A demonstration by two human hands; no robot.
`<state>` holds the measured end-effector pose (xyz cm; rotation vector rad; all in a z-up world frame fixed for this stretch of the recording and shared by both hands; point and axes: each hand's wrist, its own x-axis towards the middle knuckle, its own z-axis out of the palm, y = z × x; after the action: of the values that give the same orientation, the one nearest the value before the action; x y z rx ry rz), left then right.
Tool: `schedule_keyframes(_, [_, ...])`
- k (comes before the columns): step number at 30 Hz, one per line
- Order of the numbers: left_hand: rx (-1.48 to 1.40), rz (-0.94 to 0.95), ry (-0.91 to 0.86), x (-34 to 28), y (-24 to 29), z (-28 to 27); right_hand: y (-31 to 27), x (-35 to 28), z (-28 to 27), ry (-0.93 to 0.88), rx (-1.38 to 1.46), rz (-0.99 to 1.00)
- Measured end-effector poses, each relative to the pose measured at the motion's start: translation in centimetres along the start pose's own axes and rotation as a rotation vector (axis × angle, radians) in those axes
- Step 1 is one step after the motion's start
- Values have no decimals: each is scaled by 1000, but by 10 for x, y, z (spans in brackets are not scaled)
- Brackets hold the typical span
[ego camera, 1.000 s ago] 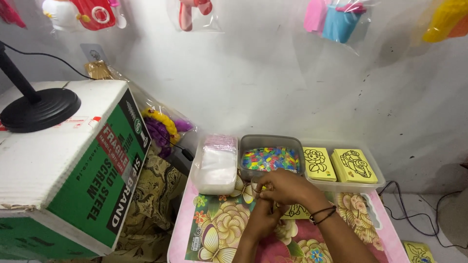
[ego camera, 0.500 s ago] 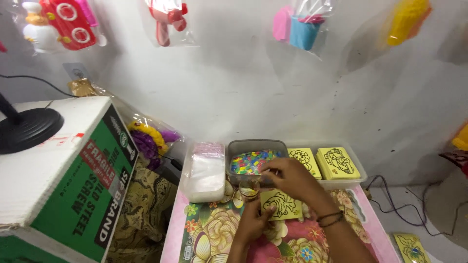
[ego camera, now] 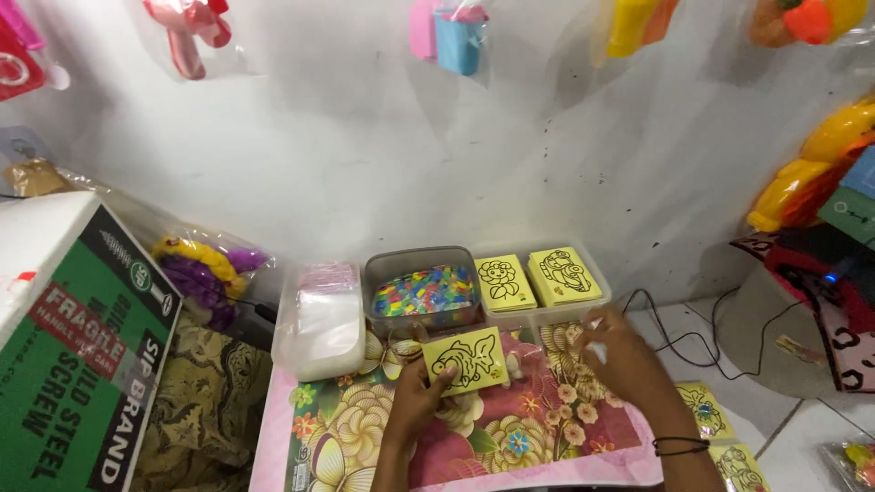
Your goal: The person sits on the floor and packs small yellow cards with fish designs into clear plastic bags. They place the cards into the bags, seal them, and arrange the finished packages on the floor.
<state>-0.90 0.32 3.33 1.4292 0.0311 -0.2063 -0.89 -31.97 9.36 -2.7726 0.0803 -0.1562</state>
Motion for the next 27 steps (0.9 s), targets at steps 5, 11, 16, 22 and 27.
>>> schedule_keyframes(5, [-31, -28, 11, -2, 1, 1, 8, -6, 5, 119, 192, -82])
schedule_keyframes(11, [-26, 5, -3, 0, -2, 0, 0, -12, 4, -8, 144, 4])
schedule_keyframes(16, [2, -31, 34, -7, 11, 5, 4, -12, 8, 231, 193, -121])
schedule_keyframes(22, [-20, 4, 23, -7, 9, 4, 2, -10, 5, -25, -71, -70])
schedule_keyframes(27, [-75, -39, -4, -3, 4, 2, 25, 4, 23, -94, -339, -95])
